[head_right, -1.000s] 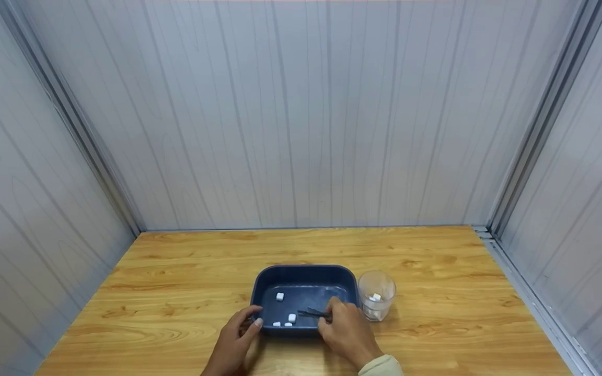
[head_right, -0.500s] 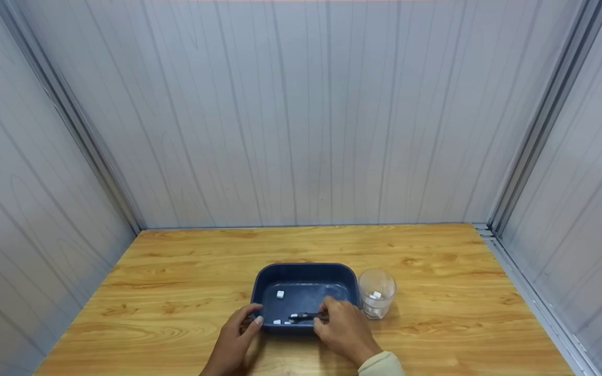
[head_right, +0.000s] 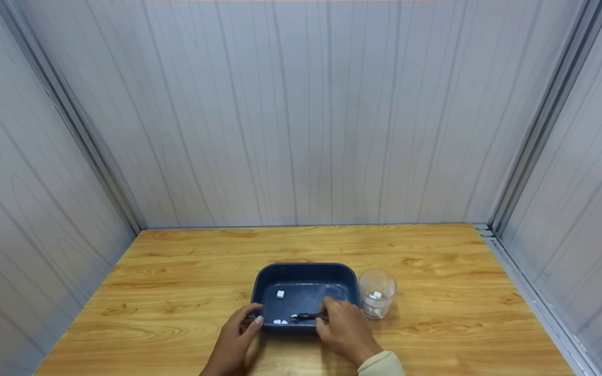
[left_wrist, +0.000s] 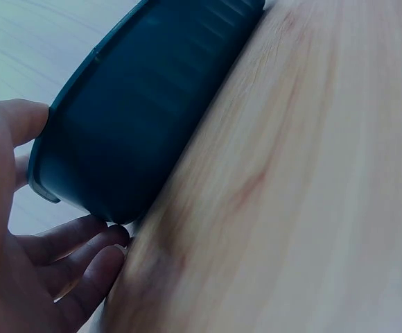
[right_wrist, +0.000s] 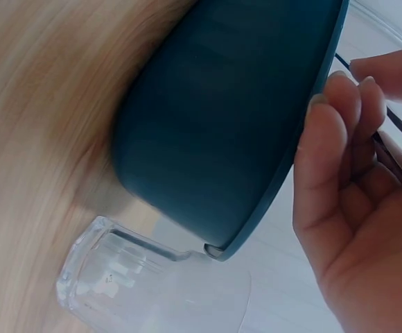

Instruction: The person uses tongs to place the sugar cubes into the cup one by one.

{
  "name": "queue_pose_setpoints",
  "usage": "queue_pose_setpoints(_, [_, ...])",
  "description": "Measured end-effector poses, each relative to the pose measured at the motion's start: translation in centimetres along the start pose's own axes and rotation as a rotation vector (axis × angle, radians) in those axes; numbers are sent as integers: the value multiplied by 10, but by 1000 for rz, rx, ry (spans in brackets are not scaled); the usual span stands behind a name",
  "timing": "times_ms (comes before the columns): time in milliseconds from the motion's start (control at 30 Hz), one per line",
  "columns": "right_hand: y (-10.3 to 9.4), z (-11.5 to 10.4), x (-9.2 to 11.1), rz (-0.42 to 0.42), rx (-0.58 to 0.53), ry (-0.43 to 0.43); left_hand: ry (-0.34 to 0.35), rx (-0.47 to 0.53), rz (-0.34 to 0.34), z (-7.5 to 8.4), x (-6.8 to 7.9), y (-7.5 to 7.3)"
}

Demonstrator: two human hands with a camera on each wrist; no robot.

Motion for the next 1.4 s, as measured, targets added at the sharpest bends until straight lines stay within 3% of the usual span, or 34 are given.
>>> queue_pose_setpoints(267, [0, 0, 1, 14, -6, -39, -19, 9, -11, 0, -1, 0])
queue_pose_setpoints(433, [-2, 0, 3, 49, 9, -50, 17, 8, -7, 2, 1, 0])
queue_pose_setpoints(833, [-3, 7, 6, 87, -39, 30, 36, 8, -18, 3, 1, 0])
queue_pose_setpoints(1400, [-10, 7, 10, 178, -42, -6, 32, 5, -6, 4, 2, -1])
Point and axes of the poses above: each hand's wrist, its own x-axis away from the middle knuckle, its own y-axis out of the palm, z = x × y, the point moved 8 cm from there along -x, towards the middle knuckle, and after that the axes turned 8 degrees about -z, right-handed, at the moved point
